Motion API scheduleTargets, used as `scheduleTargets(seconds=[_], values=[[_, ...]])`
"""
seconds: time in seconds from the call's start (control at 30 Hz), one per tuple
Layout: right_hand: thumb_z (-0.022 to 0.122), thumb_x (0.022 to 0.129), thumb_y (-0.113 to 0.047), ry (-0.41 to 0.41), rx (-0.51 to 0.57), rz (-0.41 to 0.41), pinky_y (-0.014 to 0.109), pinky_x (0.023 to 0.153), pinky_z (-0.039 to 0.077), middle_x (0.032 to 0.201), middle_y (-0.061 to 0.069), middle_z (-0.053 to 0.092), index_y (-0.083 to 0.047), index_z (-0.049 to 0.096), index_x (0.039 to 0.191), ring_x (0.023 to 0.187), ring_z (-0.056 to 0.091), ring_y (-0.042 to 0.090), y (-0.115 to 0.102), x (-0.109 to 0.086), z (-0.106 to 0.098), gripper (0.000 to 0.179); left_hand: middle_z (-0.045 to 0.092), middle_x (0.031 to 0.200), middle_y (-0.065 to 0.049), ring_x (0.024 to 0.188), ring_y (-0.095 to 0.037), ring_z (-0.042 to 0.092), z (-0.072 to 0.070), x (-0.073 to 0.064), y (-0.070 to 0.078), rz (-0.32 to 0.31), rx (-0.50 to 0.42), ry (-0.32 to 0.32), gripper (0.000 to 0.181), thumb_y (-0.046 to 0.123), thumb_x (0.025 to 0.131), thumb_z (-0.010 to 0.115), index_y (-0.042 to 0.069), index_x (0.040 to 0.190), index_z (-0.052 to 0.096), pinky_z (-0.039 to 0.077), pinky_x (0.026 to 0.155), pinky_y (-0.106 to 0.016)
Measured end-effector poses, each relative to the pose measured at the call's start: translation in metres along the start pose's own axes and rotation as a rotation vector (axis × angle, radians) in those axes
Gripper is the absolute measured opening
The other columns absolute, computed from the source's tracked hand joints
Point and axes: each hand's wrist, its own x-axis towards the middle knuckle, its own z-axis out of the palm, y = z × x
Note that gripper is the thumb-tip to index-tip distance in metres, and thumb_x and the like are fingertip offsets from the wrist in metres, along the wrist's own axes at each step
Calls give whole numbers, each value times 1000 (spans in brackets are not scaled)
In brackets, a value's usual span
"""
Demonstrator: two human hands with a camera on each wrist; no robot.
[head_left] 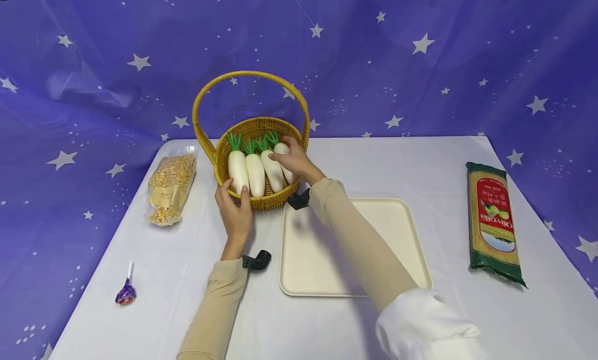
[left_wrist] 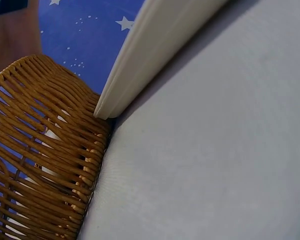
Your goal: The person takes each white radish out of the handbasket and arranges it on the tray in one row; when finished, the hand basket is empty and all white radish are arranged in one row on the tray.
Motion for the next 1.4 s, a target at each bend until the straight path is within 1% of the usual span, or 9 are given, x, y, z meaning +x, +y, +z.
scheduleTargets(seconds=[0.1, 0.2, 0.33, 0.47, 0.63, 0.87, 1.13, 1.27, 1.4], values=[[59, 85, -28, -12, -82, 43, 43, 107, 28, 147, 14, 24, -16, 15, 144, 136, 25, 28, -2, 3, 1, 75, 34, 133, -18, 126, -30, 35, -1, 0, -1, 3, 11, 1, 44, 30, 90, 49, 7, 126, 42, 29, 103, -46], [59, 86, -24, -10, -123, 54, 42, 106, 30, 146, 16, 26, -13, 13, 144, 134, 27, 29, -3, 5, 4, 75, 35, 132, -18, 125, -30, 36, -1, -1, -1, 5, 21, 10, 43, 29, 89, 49, 8, 126, 43, 30, 102, -45], [56, 88, -20, 46, -167, 63, 41, 103, 34, 143, 20, 29, -11, 14, 144, 132, 30, 31, -4, 6, 9, 71, 35, 132, -18, 125, -30, 36, -1, -1, 0, 12, 26, 5, 43, 29, 90, 49, 7, 126, 43, 29, 102, -46], [54, 86, -13, 116, -243, 104, 40, 97, 39, 141, 24, 28, -11, 16, 144, 130, 32, 32, -5, 8, 15, 70, 34, 133, -18, 126, -30, 35, -1, 0, 1, 12, 32, -14, 44, 30, 90, 49, 7, 126, 42, 29, 103, -45], [52, 82, -7, 133, -284, 160, 38, 96, 39, 141, 23, 28, -11, 14, 145, 132, 29, 32, -5, 10, 19, 73, 33, 134, -17, 127, -30, 34, -2, -1, 2, 6, 41, -11, 44, 31, 90, 48, 9, 127, 41, 29, 103, -46], [56, 80, -6, 155, -347, 163, 37, 94, 42, 136, 22, 36, -10, 13, 145, 127, 37, 32, -5, 13, 21, 78, 32, 136, -18, 129, -29, 32, -2, -1, 0, 4, 43, -8, 44, 31, 90, 48, 9, 127, 42, 27, 105, -45], [59, 79, -5, 170, -419, 126, 39, 88, 46, 129, 24, 43, -12, 11, 145, 113, 49, 35, -2, 16, 23, 82, 32, 135, -19, 128, -31, 33, -1, 0, 1, 17, 49, -4, 43, 30, 90, 49, 8, 126, 42, 27, 104, -46], [58, 80, -6, 132, -423, 146, 36, 73, 45, 123, 22, 49, -16, 9, 145, 99, 55, 32, -1, 15, 22, 82, 31, 135, -20, 129, -32, 32, -1, -1, 1, 19, 48, -11, 44, 30, 90, 49, 7, 126, 42, 27, 105, -46], [56, 80, -5, 93, -415, 124, 32, 60, 38, 111, 20, 58, -17, 12, 145, 82, 56, 29, -2, 15, 20, 80, 31, 135, -20, 129, -32, 32, -2, 0, 0, 21, 55, -6, 44, 30, 90, 50, 7, 126, 42, 26, 105, -46]])
